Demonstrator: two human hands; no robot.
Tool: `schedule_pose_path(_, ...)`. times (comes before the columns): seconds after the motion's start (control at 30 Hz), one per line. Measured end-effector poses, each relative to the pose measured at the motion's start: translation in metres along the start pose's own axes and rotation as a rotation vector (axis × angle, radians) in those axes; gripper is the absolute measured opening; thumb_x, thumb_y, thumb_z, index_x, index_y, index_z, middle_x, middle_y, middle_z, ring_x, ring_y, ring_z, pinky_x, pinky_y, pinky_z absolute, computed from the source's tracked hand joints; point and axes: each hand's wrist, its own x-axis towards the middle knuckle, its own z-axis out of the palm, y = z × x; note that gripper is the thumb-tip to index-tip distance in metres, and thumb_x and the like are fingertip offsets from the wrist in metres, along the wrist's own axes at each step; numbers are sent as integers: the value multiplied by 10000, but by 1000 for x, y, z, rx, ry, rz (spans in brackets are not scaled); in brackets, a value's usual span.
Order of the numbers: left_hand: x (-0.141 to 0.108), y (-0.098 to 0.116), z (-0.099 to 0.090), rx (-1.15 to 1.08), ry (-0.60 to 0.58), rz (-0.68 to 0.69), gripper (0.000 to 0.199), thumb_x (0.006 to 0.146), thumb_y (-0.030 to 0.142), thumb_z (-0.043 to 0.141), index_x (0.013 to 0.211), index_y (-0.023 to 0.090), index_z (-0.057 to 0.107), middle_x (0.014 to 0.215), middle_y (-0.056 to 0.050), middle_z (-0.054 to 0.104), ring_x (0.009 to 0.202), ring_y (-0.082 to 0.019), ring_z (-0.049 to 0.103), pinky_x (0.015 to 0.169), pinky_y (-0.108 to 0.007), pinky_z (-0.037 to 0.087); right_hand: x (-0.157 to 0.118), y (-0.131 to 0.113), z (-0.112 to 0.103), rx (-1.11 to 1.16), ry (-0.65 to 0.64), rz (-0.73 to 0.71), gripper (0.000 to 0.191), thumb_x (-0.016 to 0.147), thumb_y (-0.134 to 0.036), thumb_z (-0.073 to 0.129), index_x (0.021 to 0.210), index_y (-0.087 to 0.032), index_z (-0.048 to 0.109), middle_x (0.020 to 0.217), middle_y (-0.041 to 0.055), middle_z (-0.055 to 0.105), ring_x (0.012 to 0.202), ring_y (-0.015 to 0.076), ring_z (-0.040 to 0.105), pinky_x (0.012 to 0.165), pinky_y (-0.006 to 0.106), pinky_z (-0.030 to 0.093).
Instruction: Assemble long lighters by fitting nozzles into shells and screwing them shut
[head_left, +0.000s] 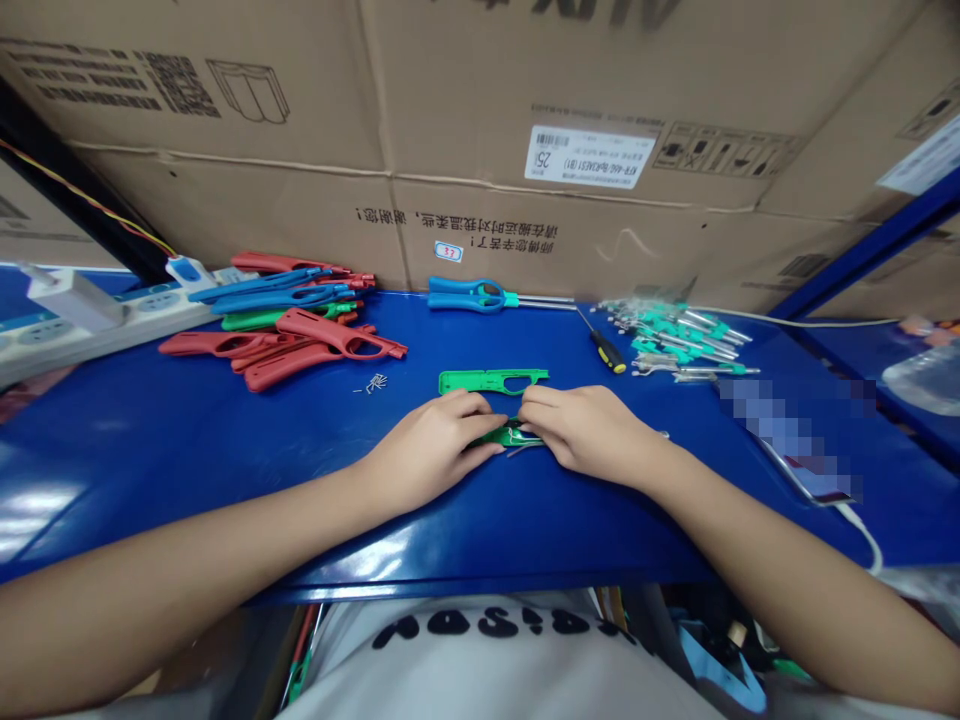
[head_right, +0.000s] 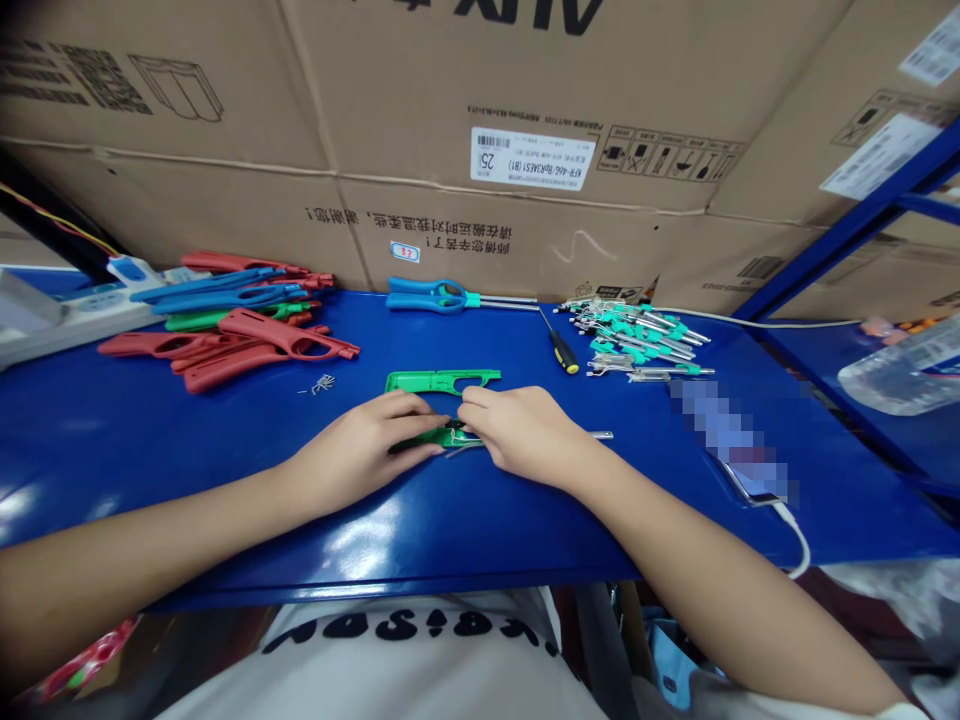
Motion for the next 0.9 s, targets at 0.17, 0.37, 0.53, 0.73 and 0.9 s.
schedule_pose_path(0.17, 0, 2, -2, 94, -18, 25, 277, 978, 289, 578, 1180, 142, 699, 1040, -91, 672, 963, -223, 633, 846, -359, 563, -2, -1, -1, -82, 19, -3, 182, 1005, -211, 471, 956, -186, 644, 972, 36, 672, 651, 118, 525, 549, 294, 171)
schedule_pose_path(0.37, 1, 7, -6, 225, -55, 47, 288, 997, 290, 536, 1174, 131, 698, 1028, -92, 673, 930, -234, 623, 815, -374, 557, -2, -1, -1, -116, 32, -26, 193, 1007, -221, 475, 928, -191, 649, 963, 26, 669, 656, 121, 532, 557, 304, 185)
schedule_pose_path(0.53, 2, 11, -7, 327, -64, 78, 305, 1016, 303, 494, 1162, 124, 693, 1001, -91, 678, 903, -244, 615, 758, -381, 539, -3, -4, -1, -179, 3, -96, 161, 963, -141, 493, 930, -161, 650, 941, 53, 665, 642, 136, 524, 571, 322, 199)
schedule_pose_path(0.73, 1, 14, -9, 327, -78, 93, 297, 1024, 281, 469, 1157, 123, 683, 1015, -102, 674, 952, -258, 611, 815, -416, 522, -2, -9, 0, -212, 19, -58, 165, 957, -130, 475, 936, -146, 638, 929, 75, 658, 677, 154, 544, 571, 333, 207)
schedule_pose_path(0.9, 0, 12, -8, 256, -77, 76, 325, 1032, 279, 441, 1200, 118, 668, 1037, -115, 665, 954, -248, 602, 840, -411, 555, -1, -11, 0, -226, 11, -56, 175, 954, -109, 459, 932, -135, 630, 912, 88, 656, 661, 158, 537, 567, 333, 200)
